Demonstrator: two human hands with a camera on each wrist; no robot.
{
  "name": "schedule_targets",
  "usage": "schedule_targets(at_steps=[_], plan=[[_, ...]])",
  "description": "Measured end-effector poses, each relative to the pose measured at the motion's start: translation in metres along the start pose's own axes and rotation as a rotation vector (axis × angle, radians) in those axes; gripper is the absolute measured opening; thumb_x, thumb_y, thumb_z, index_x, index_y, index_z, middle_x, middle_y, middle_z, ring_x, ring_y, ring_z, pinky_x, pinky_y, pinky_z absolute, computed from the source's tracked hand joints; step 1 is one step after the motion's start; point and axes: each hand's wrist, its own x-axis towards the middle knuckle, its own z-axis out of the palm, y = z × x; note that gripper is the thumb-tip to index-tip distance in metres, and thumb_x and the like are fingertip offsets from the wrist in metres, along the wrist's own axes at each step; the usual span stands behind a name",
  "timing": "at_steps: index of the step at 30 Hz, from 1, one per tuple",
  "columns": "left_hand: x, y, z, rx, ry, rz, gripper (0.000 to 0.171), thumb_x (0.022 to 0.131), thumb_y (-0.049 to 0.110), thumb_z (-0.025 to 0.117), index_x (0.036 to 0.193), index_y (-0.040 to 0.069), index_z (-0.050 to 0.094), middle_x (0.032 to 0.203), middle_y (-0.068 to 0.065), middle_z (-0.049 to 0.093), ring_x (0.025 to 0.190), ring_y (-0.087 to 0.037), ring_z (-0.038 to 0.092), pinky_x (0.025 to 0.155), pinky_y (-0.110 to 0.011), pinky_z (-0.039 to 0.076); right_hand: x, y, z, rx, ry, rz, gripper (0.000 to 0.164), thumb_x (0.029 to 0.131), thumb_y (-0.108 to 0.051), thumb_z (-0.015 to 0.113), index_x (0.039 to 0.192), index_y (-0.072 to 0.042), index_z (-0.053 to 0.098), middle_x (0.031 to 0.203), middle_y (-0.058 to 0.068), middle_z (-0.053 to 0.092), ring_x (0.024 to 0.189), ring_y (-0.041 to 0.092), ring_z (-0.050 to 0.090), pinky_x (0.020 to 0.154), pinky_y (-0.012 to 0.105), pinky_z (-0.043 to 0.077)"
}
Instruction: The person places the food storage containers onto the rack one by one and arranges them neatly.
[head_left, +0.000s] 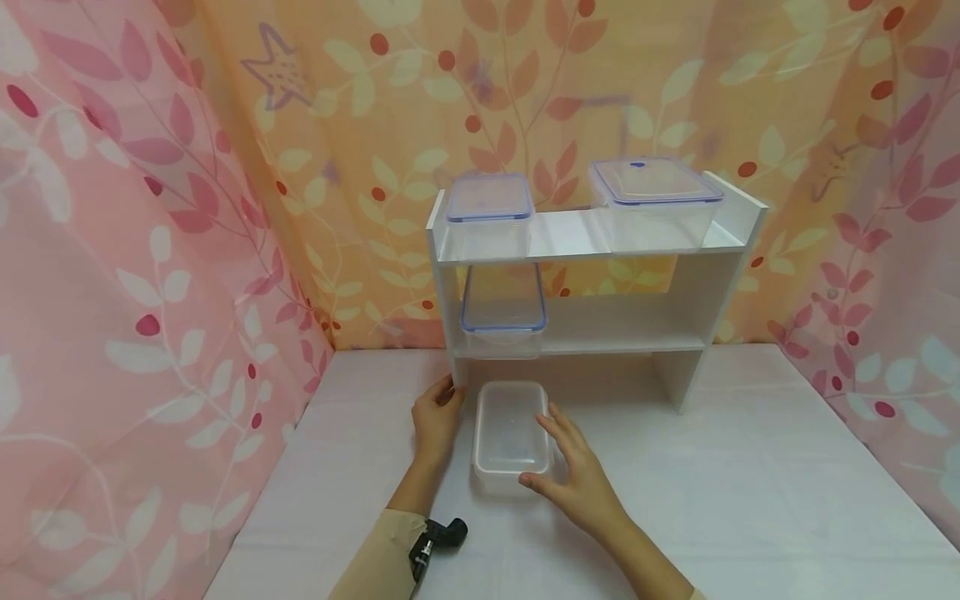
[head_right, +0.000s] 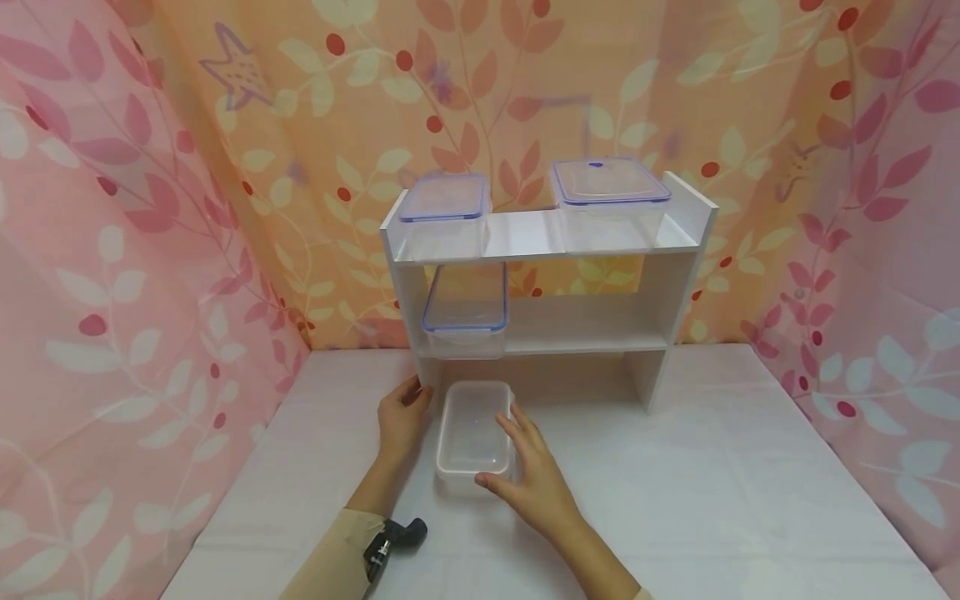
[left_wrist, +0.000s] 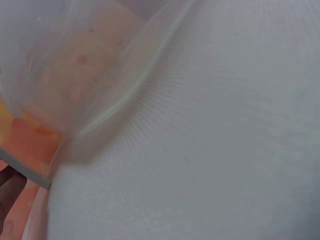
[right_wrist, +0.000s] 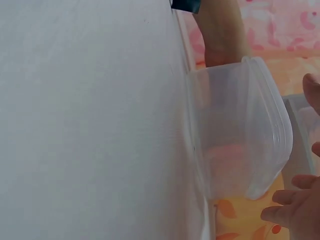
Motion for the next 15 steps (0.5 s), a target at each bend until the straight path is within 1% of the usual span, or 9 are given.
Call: schedule_targets(at_steps=[5, 7, 11, 15], plan=[[-0.001, 0.003, 0.0, 0.0, 0.002, -0.003, 0.031, 0.092, 0.015, 0.076, 0.123, 0.011, 0.076, 0.118, -0.006, 0.076, 0.108, -0.024, 0.073, 0.091, -0.037, 0.059, -0.001, 0.005, 0.003, 0.017, -0.023, 0.019, 0.093, 0.076, -0.036, 0.091, 0.155, -0.019, 0.045, 0.168, 0.009, 0.027, 0.153, 0.038, 0.028, 0.113, 0.071, 0.031], [-0.001, 0.005, 0.0, -0.005, 0.003, 0.001, 0.031, 0.092, 0.015, 0.076, 0.123, 0.01, 0.076, 0.118, -0.007, 0.076, 0.108, -0.025, 0.073, 0.091, -0.037, 0.059, 0.0, 0.007, 0.004, 0.018, -0.027, 0.019, 0.093, 0.076, -0.035, 0.091, 0.155, -0.019, 0.045, 0.168, 0.011, 0.026, 0.153, 0.039, 0.028, 0.113, 0.071, 0.031], [-0.001, 0.005, 0.0, -0.004, 0.002, 0.001, 0.032, 0.092, 0.015, 0.076, 0.124, 0.009, 0.075, 0.119, -0.007, 0.076, 0.108, -0.025, 0.073, 0.09, -0.035, 0.059, -0.001, 0.011, 0.007, 0.002, -0.032, 0.015, 0.093, 0.075, -0.038, 0.092, 0.155, -0.021, 0.046, 0.168, 0.013, 0.027, 0.151, 0.041, 0.03, 0.112, 0.069, 0.033], [-0.001, 0.004, -0.001, -0.012, -0.006, -0.005, 0.031, 0.093, 0.015, 0.077, 0.123, 0.011, 0.076, 0.118, -0.006, 0.076, 0.108, -0.024, 0.073, 0.09, -0.034, 0.059, -0.001, 0.014, 0.01, -0.007, -0.052, 0.028, 0.096, 0.073, -0.04, 0.092, 0.155, -0.02, 0.046, 0.169, 0.013, 0.025, 0.151, 0.042, 0.029, 0.113, 0.068, 0.032]])
